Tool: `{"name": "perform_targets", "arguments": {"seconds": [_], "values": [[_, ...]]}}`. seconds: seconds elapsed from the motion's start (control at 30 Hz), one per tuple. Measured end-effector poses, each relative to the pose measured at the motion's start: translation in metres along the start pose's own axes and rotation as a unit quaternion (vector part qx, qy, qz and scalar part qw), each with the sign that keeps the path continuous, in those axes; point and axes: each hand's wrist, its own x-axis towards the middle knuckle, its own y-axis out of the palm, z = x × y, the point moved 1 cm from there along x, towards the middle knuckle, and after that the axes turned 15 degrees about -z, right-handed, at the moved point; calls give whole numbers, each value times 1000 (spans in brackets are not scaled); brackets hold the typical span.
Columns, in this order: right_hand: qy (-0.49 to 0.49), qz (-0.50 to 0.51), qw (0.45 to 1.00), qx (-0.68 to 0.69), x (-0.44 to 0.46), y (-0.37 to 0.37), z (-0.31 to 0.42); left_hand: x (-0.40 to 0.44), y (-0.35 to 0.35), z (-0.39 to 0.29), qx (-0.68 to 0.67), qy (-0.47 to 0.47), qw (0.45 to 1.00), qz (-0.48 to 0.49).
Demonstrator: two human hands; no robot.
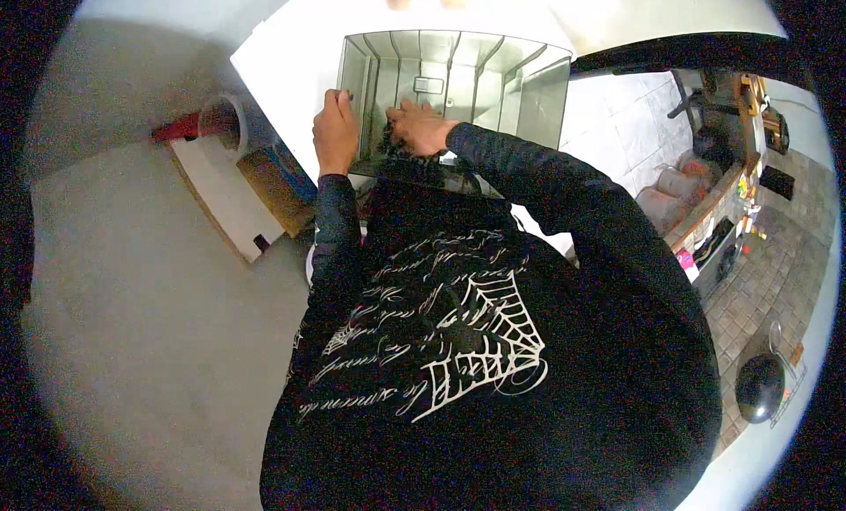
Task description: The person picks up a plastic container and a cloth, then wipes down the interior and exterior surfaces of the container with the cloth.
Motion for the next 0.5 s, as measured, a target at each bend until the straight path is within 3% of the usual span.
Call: {"name": "perform_targets", "arguments": {"seconds": [0.13,0.23,0.43,0.5], "values": [[-6,48,998,30,-2,-6,1,-2,2,2,-1,10,1000,3],[-31,107,993,-30,-1,0,6,-2,3,0,-24,19,999,-10],[-111,11,981,-159,-7,4,9,-1,-1,-6,3,10,1000,-10],[-101,9,986,-134,-14,10,7,-5,-4,-8,17,-6,1000,-5]]}}
